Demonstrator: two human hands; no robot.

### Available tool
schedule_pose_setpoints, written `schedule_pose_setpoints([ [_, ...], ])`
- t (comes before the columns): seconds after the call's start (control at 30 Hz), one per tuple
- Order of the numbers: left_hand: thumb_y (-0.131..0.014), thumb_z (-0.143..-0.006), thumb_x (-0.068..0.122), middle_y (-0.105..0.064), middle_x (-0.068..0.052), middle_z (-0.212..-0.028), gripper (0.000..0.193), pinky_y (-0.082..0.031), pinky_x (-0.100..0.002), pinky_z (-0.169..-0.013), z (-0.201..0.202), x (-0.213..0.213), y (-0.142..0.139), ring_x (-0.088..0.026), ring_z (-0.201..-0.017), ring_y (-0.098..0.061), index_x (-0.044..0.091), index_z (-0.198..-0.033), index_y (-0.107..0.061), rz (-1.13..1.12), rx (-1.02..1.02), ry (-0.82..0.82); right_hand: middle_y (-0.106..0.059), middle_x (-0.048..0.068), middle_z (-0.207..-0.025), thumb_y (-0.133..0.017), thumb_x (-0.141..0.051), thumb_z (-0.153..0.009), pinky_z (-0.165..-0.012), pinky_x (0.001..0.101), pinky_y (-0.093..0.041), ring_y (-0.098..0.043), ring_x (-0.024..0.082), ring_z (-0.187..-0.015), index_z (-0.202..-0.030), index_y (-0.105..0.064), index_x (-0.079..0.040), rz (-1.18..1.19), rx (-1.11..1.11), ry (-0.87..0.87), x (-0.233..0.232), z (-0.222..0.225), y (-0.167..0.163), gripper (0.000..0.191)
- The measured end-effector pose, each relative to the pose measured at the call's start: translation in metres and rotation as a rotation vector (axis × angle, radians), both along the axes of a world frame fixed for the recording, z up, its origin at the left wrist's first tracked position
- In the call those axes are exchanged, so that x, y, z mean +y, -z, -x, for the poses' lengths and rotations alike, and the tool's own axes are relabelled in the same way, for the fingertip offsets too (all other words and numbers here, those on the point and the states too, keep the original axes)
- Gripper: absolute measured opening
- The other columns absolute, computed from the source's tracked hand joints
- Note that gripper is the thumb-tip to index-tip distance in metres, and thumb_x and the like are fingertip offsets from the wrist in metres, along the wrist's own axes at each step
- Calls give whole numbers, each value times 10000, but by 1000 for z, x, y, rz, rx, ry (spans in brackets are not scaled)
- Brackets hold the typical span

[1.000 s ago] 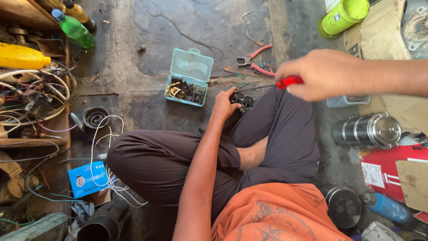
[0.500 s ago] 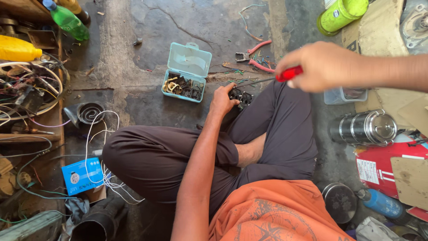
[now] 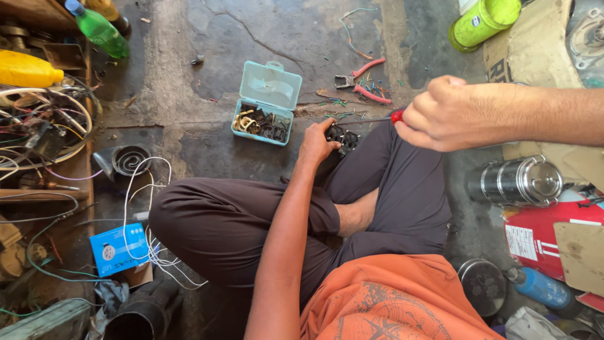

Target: The person sits on the floor and uses a screwdriver to tighten screws on a small black electrical component. They also pick up a small metal part from a plastic box and place it into the component.

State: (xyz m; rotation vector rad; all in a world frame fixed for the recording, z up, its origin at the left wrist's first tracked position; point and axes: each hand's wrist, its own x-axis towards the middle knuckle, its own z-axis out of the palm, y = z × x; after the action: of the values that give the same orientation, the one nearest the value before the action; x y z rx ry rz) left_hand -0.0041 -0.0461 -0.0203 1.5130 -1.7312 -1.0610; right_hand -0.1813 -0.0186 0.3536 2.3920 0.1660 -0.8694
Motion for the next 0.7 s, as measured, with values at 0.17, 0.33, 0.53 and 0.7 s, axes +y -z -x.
schedule_pose_setpoints([
  [0.17,-953,-627,158,-711,-196,-1128,738,-541,-442,-938,-2,0,0,-379,-1091,-674,193,-1308,-673,-1,-22,11,-623,67,-742,-611,-342,-902,-485,373,-469,-647,245,-588,-1158,-646,-129,-205,-163,1045,-2,-3,15,336],
  [0.33,-956,-608,154,-716,-197,-1128,746,-547,-441,-928,-2,1,1,-377,-1091,-682,195,-1299,-677,0,18,6,-623,71,-633,-655,-469,-912,-508,348,-431,-652,252,-534,-1184,-680,-117,-315,-462,1424,-14,6,20,446],
  [0.53,-958,-585,138,-724,-194,-1123,749,-549,-441,-931,0,2,-1,-373,-1091,-687,190,-1281,-684,-7,28,-18,-571,-9,-789,-628,-309,-753,-488,318,-363,-581,164,-613,-1099,-617,-142,71,-300,23,-10,10,3,384],
  [0.7,-958,-594,136,-730,-199,-1123,736,-550,-438,-925,-1,1,-4,-368,-1086,-692,184,-1276,-685,-14,19,1,-578,-18,-821,-631,-272,-814,-524,315,-435,-622,163,-681,-1051,-647,-84,18,-43,-145,-4,3,2,303],
])
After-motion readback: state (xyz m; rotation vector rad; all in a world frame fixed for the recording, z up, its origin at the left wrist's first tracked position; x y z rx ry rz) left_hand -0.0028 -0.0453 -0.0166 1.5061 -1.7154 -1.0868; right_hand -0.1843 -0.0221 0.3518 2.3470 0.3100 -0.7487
